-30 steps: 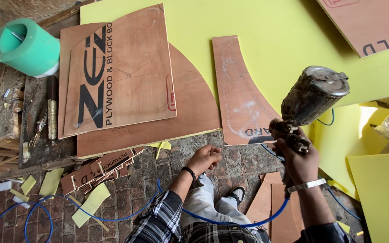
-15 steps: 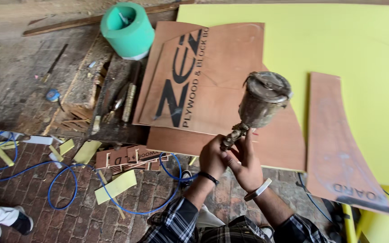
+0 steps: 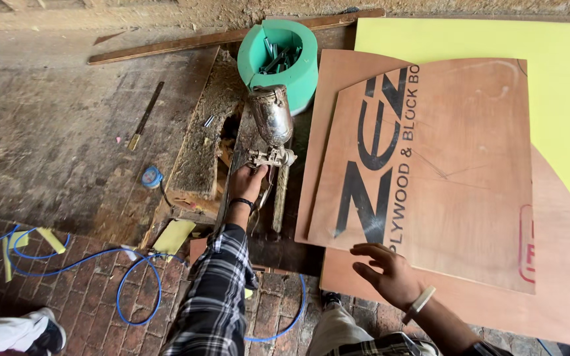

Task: The person arranges several cut plywood pieces on a yellow foam sheet, then uses a spray gun to apply a coating to each piece. The person flips and repositions the pieces to spray different sides and edges before stacking them.

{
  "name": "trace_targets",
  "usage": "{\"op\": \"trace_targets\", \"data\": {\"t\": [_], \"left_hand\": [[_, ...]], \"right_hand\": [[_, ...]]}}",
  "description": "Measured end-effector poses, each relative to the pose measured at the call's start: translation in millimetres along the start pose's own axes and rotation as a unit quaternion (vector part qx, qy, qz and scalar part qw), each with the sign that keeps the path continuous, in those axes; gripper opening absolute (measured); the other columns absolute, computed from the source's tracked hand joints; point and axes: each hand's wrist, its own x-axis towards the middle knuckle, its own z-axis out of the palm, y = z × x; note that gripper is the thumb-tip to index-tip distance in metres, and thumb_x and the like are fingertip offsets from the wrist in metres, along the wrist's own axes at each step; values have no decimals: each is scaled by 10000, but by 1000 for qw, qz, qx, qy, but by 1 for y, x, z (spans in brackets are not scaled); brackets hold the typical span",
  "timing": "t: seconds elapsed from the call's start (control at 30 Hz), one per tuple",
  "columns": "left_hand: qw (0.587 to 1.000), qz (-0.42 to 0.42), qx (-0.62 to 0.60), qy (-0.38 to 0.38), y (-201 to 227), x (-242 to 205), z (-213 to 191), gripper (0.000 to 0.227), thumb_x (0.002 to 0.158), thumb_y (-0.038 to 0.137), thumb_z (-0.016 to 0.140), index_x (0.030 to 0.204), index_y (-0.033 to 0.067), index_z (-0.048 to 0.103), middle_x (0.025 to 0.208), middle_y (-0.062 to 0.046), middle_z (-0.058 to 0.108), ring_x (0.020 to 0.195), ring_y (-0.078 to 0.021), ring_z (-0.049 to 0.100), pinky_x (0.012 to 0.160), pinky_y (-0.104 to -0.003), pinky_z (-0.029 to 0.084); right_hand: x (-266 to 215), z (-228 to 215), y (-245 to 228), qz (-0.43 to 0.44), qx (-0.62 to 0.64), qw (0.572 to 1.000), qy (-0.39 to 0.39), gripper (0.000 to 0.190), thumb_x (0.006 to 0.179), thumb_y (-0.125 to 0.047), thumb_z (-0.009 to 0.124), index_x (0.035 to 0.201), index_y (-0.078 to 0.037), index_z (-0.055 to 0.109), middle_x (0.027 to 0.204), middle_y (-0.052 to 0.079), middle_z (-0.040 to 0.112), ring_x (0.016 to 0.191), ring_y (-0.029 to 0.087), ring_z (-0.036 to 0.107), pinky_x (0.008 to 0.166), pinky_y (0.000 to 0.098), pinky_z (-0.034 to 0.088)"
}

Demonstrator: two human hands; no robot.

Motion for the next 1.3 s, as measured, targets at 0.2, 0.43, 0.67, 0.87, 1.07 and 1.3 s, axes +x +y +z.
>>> {"op": "trace_targets", "data": {"t": [0.2, 0.43, 0.67, 0.87, 1.07, 1.3], "left_hand": [[997, -33, 64, -3, -27, 52, 37, 592, 827, 657, 671, 874, 71, 741, 885, -176, 727, 814, -383, 668, 694, -511, 497], [990, -106, 31, -84, -26, 68, 51, 591, 873, 687, 642, 917, 109, 759, 874, -62, 771, 824, -282, 733, 727, -461, 558], [997, 3, -46, -65, -27, 71, 37, 703, 802, 625, 729, 1292, 139, 593, 1155, -75, 730, 1022, -258, 702, 857, -419, 564], [999, 28, -33, -10, -19, 61, 39, 761, 825, 606, 710, 1394, 132, 532, 1315, -126, 655, 1168, -305, 650, 955, -477, 535], [977, 112, -41, 178, 20, 40, 35, 702, 914, 504, 714, 1418, 69, 492, 1377, -194, 565, 1276, -375, 550, 1047, -542, 444], [920, 351, -50, 168, 148, -66, 116, 496, 879, 229, 782, 1272, 59, 531, 1229, -189, 580, 1179, -392, 542, 1036, -517, 417]], "right_hand": [[25, 10, 13, 49, -21, 998, 24, 335, 876, -254, 718, 1185, -127, 744, 1217, 41, 765, 1059, 237, 776, 940, 353, 635], [46, 17, 13, 126, -13, 992, -28, 404, 897, -283, 710, 1281, -158, 725, 1237, 55, 757, 1110, 220, 761, 966, 347, 617], [60, 18, 24, 120, 26, 992, -7, 387, 892, -254, 713, 1242, -89, 712, 1199, 85, 789, 1122, 197, 766, 969, 336, 612], [44, 4, 67, 172, 64, 982, 46, 373, 896, -241, 713, 1232, -81, 730, 1130, 81, 817, 1038, 176, 774, 894, 322, 616], [-9, -31, 176, 221, 248, 910, 250, 283, 961, -142, 663, 1200, -33, 768, 922, 95, 735, 725, 151, 602, 606, 300, 503], [-161, -104, 296, 274, 235, 749, 556, 207, 1007, -41, 631, 1177, 11, 736, 904, 65, 678, 689, 110, 582, 549, 254, 459]]}}
